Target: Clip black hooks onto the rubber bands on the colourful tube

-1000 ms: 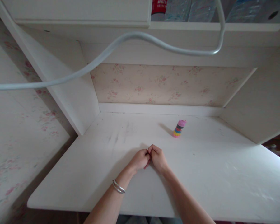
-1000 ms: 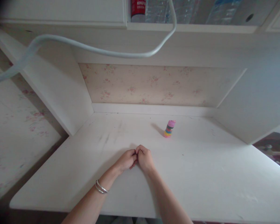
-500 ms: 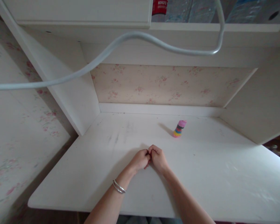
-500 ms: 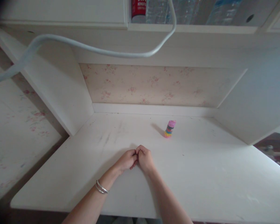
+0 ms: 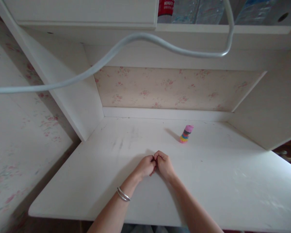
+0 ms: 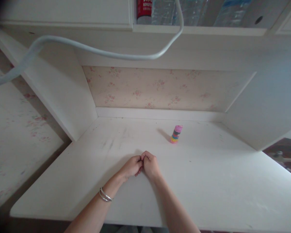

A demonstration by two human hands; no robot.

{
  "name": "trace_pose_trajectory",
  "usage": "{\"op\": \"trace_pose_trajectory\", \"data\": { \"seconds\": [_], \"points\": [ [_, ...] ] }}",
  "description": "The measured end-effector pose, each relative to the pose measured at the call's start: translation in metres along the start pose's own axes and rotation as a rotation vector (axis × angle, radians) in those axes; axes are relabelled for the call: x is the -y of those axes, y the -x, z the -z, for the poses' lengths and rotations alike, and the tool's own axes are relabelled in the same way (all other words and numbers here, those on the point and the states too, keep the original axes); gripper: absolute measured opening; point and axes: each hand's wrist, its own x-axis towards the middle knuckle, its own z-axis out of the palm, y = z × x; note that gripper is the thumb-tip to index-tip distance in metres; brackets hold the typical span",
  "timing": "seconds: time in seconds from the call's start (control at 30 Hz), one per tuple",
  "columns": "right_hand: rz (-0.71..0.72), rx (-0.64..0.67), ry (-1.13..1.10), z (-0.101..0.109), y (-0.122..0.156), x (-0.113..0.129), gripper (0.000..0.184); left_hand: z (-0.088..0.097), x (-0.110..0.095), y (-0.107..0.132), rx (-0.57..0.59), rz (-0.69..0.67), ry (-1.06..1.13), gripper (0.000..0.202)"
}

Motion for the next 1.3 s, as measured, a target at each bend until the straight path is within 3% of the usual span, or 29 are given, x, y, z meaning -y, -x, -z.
{"op": "trace_pose_trajectory", "data": {
  "seconds": [1.3],
  "points": [
    [0.008,-0.009,0.011,0.0017,-0.0004,-0.0035,0.009,-0.0011,0.0066,-0.0039,-0.005,-0.016,-0.026,0.011]
  ]
}}
